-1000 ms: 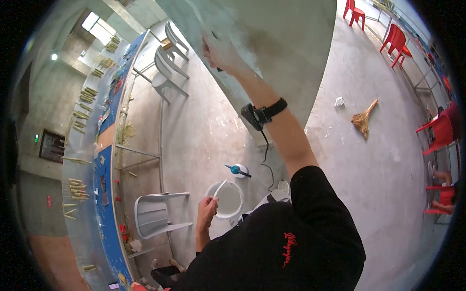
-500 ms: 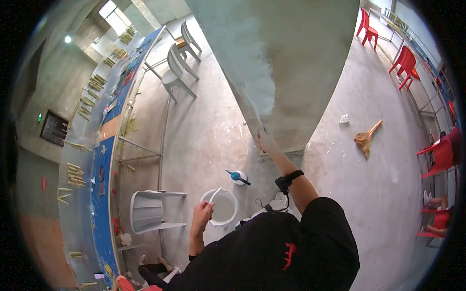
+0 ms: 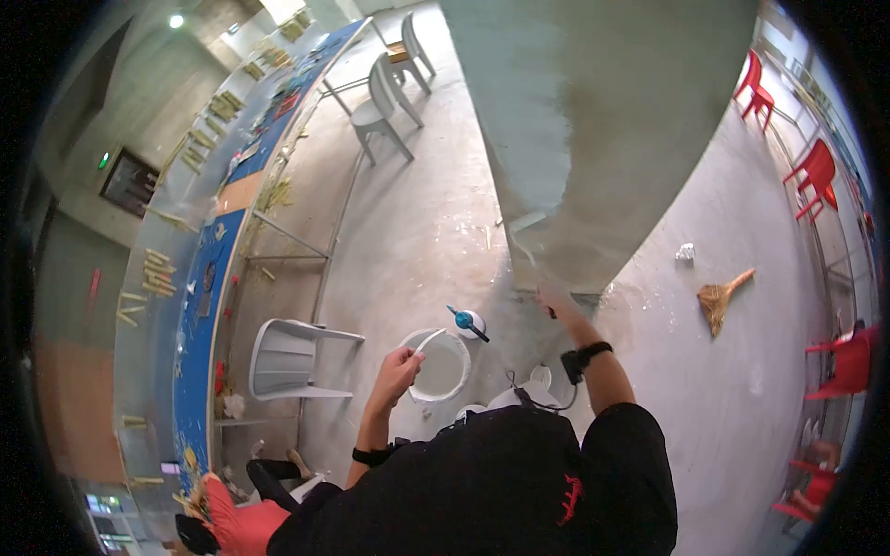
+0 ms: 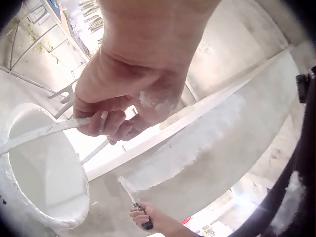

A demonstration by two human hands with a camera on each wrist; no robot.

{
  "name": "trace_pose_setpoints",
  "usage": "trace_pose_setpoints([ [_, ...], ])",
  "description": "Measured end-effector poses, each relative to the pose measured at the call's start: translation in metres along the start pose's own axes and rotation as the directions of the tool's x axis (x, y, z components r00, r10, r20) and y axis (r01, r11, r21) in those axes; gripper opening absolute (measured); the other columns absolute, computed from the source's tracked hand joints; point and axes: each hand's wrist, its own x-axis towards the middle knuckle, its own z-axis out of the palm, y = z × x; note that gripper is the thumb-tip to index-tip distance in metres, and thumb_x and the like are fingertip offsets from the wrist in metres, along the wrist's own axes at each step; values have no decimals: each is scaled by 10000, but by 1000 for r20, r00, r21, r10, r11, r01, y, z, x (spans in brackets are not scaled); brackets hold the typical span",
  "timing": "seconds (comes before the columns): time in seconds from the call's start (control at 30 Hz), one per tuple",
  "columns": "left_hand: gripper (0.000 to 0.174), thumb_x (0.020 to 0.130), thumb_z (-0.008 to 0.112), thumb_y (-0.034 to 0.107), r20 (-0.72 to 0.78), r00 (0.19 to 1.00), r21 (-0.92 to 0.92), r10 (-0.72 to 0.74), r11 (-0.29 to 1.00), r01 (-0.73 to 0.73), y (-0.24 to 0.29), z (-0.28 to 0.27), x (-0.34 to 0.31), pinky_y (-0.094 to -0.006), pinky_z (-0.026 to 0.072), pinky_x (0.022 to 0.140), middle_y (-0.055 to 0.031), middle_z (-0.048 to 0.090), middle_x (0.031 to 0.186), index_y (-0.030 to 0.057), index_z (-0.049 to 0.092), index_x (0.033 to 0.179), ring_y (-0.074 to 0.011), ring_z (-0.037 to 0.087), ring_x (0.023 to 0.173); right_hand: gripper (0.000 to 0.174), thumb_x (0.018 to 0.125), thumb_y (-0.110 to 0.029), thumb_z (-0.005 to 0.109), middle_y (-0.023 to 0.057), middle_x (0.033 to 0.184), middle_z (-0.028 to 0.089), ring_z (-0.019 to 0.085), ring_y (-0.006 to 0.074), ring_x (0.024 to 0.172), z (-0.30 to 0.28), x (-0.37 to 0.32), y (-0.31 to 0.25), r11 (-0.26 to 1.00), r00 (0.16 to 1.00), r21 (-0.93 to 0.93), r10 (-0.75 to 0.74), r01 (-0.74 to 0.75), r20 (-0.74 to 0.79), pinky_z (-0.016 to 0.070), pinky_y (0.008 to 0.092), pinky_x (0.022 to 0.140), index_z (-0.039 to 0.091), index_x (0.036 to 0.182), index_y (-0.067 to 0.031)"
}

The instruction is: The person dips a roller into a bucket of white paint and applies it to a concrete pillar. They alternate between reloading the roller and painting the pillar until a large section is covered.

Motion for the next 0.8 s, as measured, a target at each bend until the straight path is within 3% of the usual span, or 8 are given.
trace_pose_setpoints([
  [0.07,242,863,573,211,10,1000,-5,14,1000,-14,8,4,-1,-245,391,537,-19,547,666,-28,584,828,-88,493,601,310,914,-342,453,-17,533,407,363,97,364,0,-24,-16,997,998,-82,16,-11,59,290,259,332,432,696,-123],
  [0.13,241,863,572,212,-23,999,-4,30,1000,-30,13,8,-1,-246,393,536,-21,547,666,-26,585,827,-91,495,601,354,920,-381,448,1,539,440,403,104,370,9,-86,-65,845,982,-510,-86,162,169,325,251,340,453,703,-101],
  [0.17,240,864,570,212,-35,998,9,47,999,-46,14,10,0,-248,395,535,-24,548,666,-24,586,826,-93,497,601,354,920,-381,448,1,539,440,403,104,370,7,-98,-72,838,979,-519,-82,169,187,325,251,340,453,703,-101],
  [0.23,234,867,564,211,-66,997,-8,47,999,-47,13,13,5,-248,392,533,-23,545,663,-19,588,829,-94,494,598,395,919,-435,426,10,603,466,428,103,420,-1,-119,-75,686,971,-724,115,76,211,356,273,351,475,791,-65],
  [0.4,222,874,543,206,-139,990,-165,-13,986,-11,26,26,12,-246,380,524,-16,532,651,-5,597,828,-92,481,584,378,925,-444,445,-12,589,451,396,66,430,-2,-178,-88,679,894,-734,315,22,318,340,234,362,494,843,-78],
  [0.6,215,875,521,190,-243,970,-202,19,977,-70,40,56,26,-247,371,512,-5,513,630,0,597,809,-86,465,567,361,944,-406,430,-14,588,437,394,76,456,8,-151,-53,679,828,-731,369,70,422,340,246,397,519,880,-62],
  [0.7,212,877,517,186,-246,968,-172,44,981,-88,45,70,34,-247,373,517,-6,514,626,-1,596,814,-84,468,569,436,939,-408,417,59,608,518,480,156,464,15,-132,-39,557,832,-711,62,430,551,382,313,417,540,857,3],
  [0.8,212,874,516,186,-222,967,-140,121,978,-154,49,78,43,-243,376,524,-9,526,630,2,599,809,-80,474,579,468,928,-424,420,115,623,558,537,213,492,35,-125,-52,546,855,-798,257,256,451,422,352,455,551,839,17],
])
